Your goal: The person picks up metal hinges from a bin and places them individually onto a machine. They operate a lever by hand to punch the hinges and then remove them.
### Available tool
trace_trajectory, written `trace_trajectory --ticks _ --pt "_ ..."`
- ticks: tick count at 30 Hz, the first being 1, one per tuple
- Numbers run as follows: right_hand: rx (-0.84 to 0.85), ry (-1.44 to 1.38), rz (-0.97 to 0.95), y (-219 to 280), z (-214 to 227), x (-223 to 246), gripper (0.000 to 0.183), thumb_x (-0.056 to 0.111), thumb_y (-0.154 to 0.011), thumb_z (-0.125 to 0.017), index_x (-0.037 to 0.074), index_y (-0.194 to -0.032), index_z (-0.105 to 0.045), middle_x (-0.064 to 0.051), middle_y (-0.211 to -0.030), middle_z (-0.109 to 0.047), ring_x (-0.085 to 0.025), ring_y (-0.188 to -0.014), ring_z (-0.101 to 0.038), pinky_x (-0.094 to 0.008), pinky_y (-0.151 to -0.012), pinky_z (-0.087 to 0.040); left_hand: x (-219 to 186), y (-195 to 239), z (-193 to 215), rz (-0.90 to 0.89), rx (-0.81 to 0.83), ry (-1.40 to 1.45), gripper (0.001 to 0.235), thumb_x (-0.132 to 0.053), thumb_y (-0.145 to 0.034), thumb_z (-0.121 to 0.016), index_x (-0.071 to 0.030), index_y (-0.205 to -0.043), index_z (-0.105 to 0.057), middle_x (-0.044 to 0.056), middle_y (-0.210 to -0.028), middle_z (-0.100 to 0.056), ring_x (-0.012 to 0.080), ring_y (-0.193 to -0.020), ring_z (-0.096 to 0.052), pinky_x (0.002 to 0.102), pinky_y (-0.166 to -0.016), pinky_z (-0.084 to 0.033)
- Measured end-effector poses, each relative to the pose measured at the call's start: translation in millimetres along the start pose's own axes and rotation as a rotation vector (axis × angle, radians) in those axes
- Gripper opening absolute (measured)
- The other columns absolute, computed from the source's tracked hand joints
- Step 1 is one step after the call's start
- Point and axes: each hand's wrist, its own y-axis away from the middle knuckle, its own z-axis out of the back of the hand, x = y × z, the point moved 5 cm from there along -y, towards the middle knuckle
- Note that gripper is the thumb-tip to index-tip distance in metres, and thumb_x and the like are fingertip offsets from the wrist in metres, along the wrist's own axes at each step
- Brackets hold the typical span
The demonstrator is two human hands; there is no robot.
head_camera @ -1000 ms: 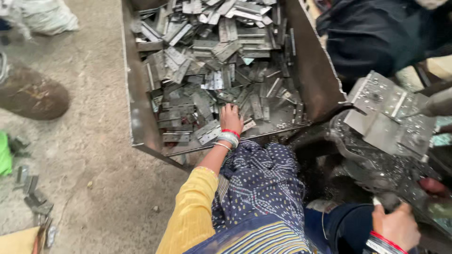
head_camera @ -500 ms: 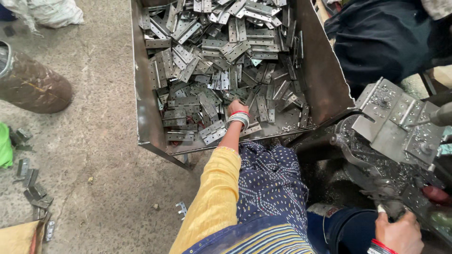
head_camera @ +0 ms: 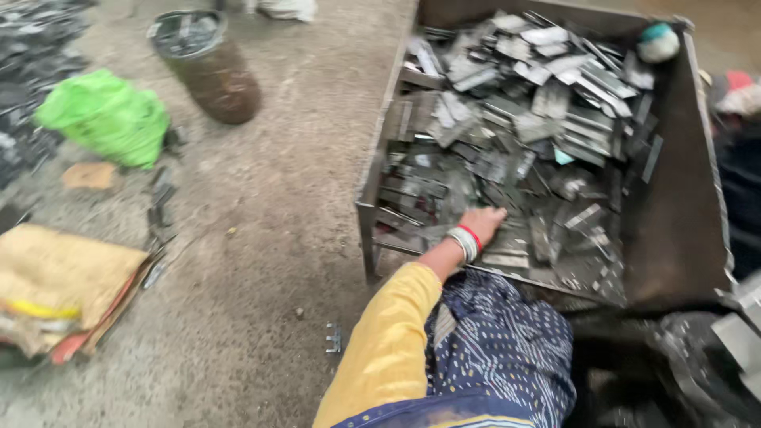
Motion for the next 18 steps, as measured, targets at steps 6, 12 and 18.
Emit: trace_trajectory --ticks 6,12,18 --pt "0.152 -0.448 0.009 -35 -21 73 0.047 0.029 -0.092 -0.076 -0.003 -0.124 -0.064 -0.023 -0.111 -0.070 -0.037 -0.099 -0.069 -0.050 -0.089 -0.056 12 23 34 0.169 -0.385 0.262 0.026 -0.003 -0.087 -0.059 -0.014 -0.111 -0.063 0.016 -0.120 -0.065 0.0397 -0.091 -0.070 0.050 -0.074 -0.057" --pt "0.417 -0.886 -0.071 -42 -47 145 0.042 0.024 -0.097 -0.072 -0.004 -0.127 -0.063 -0.022 -0.115 -0.070 -0.035 -0.101 -0.069 -0.048 -0.089 -0.056 44 9 -8 0.701 -0.398 1.115 0.016 -0.009 -0.089 -0.081 -0.005 -0.093 -0.066 0.012 -0.089 -0.069 0.0253 -0.079 -0.065 0.043 -0.070 -0.058" --pt "0.617 -1.115 -0.100 -31 -62 195 0.038 0.019 -0.101 -0.068 -0.005 -0.131 -0.063 -0.021 -0.119 -0.069 -0.033 -0.104 -0.068 -0.047 -0.089 -0.056 40 32 -5 0.735 -0.406 1.896 0.020 -0.007 -0.085 -0.079 -0.008 -0.089 -0.059 -0.001 -0.086 -0.065 0.0148 -0.078 -0.068 0.044 -0.066 -0.067"
